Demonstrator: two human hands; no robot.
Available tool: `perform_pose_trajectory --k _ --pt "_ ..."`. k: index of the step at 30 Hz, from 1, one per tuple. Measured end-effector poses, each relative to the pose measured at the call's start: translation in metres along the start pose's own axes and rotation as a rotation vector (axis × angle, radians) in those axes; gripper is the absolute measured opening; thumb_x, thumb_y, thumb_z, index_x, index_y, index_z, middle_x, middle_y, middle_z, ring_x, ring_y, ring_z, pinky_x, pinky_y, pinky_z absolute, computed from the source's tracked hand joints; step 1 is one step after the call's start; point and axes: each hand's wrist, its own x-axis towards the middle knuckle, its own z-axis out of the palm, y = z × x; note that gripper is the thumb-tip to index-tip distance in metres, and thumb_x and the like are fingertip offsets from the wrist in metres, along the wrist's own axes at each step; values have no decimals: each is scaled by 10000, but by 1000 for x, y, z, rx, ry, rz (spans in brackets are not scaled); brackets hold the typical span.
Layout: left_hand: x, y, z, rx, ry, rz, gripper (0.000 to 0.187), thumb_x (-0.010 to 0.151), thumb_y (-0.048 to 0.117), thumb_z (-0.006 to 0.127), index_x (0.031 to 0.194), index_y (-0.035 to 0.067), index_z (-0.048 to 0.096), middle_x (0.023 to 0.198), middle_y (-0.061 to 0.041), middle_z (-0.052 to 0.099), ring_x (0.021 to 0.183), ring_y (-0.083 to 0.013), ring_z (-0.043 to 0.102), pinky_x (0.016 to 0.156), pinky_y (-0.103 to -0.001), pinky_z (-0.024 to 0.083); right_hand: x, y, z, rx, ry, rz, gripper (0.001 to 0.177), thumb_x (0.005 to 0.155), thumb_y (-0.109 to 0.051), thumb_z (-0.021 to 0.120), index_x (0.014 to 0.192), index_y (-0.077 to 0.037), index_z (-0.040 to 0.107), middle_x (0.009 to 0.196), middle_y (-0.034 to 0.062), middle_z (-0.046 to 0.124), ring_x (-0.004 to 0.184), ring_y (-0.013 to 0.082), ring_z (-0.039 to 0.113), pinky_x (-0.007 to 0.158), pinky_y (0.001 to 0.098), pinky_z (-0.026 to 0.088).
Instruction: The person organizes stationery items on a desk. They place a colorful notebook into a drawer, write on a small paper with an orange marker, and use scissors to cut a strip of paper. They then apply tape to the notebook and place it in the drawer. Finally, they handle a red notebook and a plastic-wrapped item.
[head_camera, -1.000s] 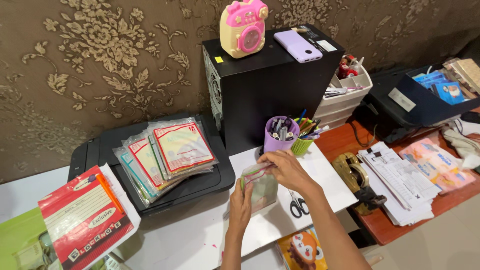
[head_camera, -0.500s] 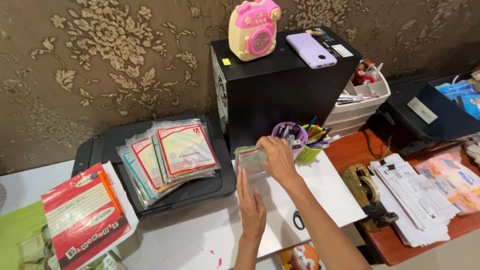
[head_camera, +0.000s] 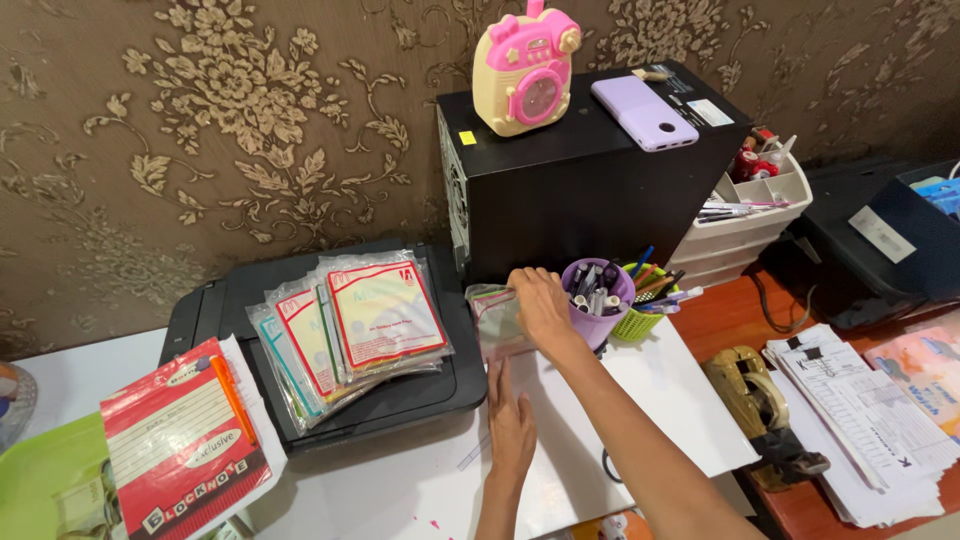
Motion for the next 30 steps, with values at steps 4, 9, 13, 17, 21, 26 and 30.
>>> perform_pose_trajectory --k 4,9,13,17,21,26,30 --pt "6 -23 5 44 -14 -4 703 909 -4 555 1572 70 331 1646 -251 217 1504 -447 263 1185 -471 287 1 -6 -9 -14 42 -4 343 652 101 636 950 -67 640 929 107 645 971 329 582 873 450 436" --pt "16 -29 5 156 -105 -147 725 923 115 604 1578 143 292 1659 -200 215 1489 -399 291 1169 -456 315 -14 -29 -40 -9 306 -145 485 664 128 577 1122 -18 640 1110 144 626 1118 353 552 1047 495 419" --pt "20 -26 4 222 -134 -189 744 922 132 615 1580 167 270 1657 -167 214 1497 -383 265 1168 -450 302 -48 -40 -62 102 308 -84 355 780 89 619 1116 -24 636 1141 157 628 1090 368 560 964 464 433" --pt "17 -16 13 176 -73 -95 678 933 117 626 1547 155 340 1616 -157 328 1470 -363 349 1172 -436 327 -105 -30 -60 229 379 188 228 874 -1 681 1089 -38 616 1086 134 623 1016 332 602 893 426 483" --pt "19 24 21 -4 -66 -22 736 896 88 711 1528 77 333 1558 -184 407 1450 -376 386 1182 -445 327 -136 7 -61 328 454 519 272 907 -16 674 1158 -24 571 1054 140 608 964 292 624 841 387 524" --pt "36 73 40 -117 -62 62 933 822 65 784 1573 48 231 1580 -230 347 1464 -403 335 1183 -460 294 -136 45 -88 209 344 542 471 883 -32 646 1339 -62 532 1097 166 578 926 296 635 786 402 521" --pt "48 88 61 -149 -52 115 1000 779 65 814 1584 44 221 1603 -246 331 1466 -402 341 1186 -455 302 -129 76 -100 108 217 503 501 892 -66 640 1383 -94 543 1072 182 619 887 356 647 745 443 524"
